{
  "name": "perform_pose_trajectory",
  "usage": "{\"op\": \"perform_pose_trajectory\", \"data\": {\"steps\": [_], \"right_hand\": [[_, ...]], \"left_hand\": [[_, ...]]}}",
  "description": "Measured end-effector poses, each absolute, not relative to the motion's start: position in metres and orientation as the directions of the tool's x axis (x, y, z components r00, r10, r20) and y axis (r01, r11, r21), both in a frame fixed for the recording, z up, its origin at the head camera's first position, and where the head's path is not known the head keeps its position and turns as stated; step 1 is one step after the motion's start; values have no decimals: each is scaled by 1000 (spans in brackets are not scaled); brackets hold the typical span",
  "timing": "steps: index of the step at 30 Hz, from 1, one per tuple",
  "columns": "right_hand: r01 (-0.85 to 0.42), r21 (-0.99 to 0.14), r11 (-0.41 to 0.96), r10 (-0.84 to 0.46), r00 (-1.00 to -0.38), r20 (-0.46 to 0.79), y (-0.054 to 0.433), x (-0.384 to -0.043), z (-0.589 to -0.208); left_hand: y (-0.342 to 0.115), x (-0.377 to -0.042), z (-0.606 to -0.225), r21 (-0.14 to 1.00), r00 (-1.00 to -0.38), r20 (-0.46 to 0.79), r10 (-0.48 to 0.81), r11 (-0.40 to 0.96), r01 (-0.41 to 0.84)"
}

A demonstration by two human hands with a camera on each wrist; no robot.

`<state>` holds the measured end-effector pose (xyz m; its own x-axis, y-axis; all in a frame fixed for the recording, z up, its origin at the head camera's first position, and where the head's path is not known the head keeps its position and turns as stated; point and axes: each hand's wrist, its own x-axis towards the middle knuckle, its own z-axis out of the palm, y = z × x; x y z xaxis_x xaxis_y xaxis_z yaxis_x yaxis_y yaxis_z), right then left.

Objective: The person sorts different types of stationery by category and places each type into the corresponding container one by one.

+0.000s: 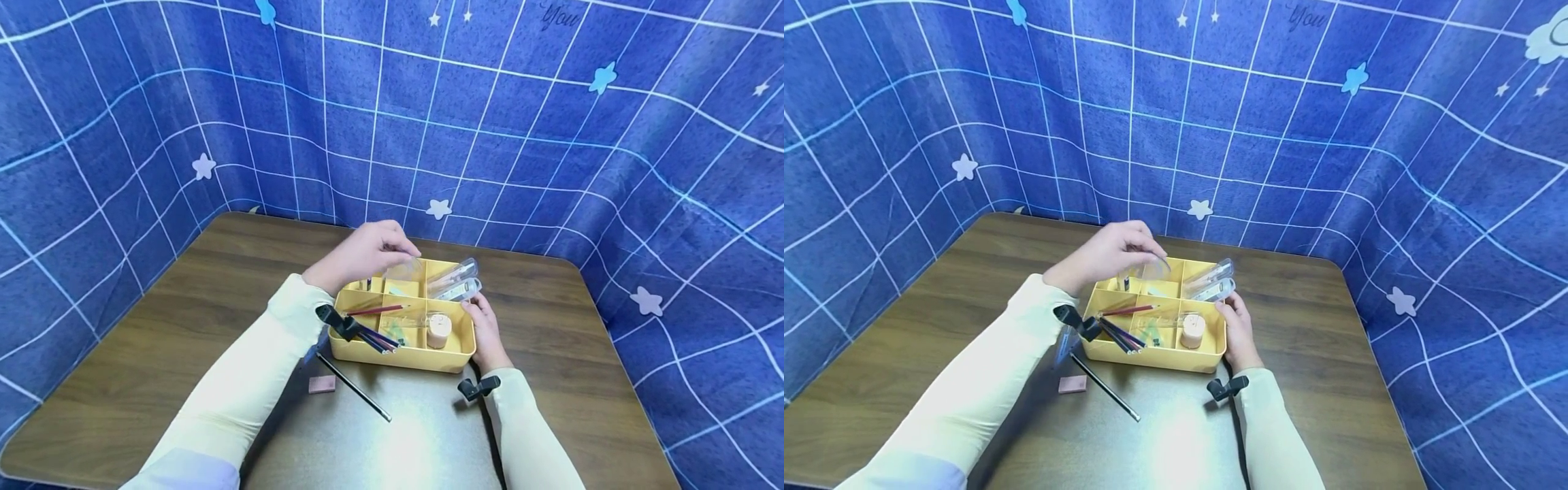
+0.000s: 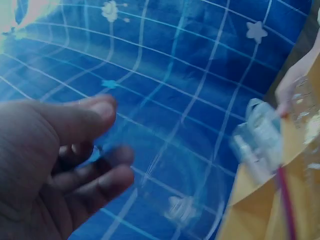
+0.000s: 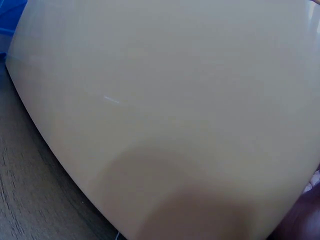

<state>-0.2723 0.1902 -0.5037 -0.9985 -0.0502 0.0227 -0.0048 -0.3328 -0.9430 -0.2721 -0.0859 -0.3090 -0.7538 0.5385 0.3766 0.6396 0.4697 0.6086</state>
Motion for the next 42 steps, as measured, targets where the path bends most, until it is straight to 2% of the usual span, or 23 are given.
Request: {"op": "perform_pose_trajectory", "data": {"steps": [4, 7, 14, 19, 34, 42], "right_hand": [[-4, -941, -339, -43, -999, 20, 189, -273, -504], [-37, -946, -321, -44, -998, 54, 189, -273, -505], [-41, -944, -327, -42, -997, 58, 189, -272, -506], [-8, -943, -333, -35, -999, 21, 188, -272, -505], [6, -934, -358, -35, -999, 7, 187, -271, -499], [-13, -937, -348, -23, -999, 22, 187, -273, -502]], "left_hand": [[-77, -278, -327, 665, -725, 324, 608, 399, 632], [-74, -279, -338, 704, -729, 262, 633, 391, 593], [-73, -280, -357, 695, -768, 114, 631, 502, 516], [-75, -282, -368, 666, -765, 50, 642, 549, 504], [-79, -285, -379, 593, -745, -24, 666, 609, 526], [-84, -287, -377, 603, -780, 56, 623, 602, 524]]}}
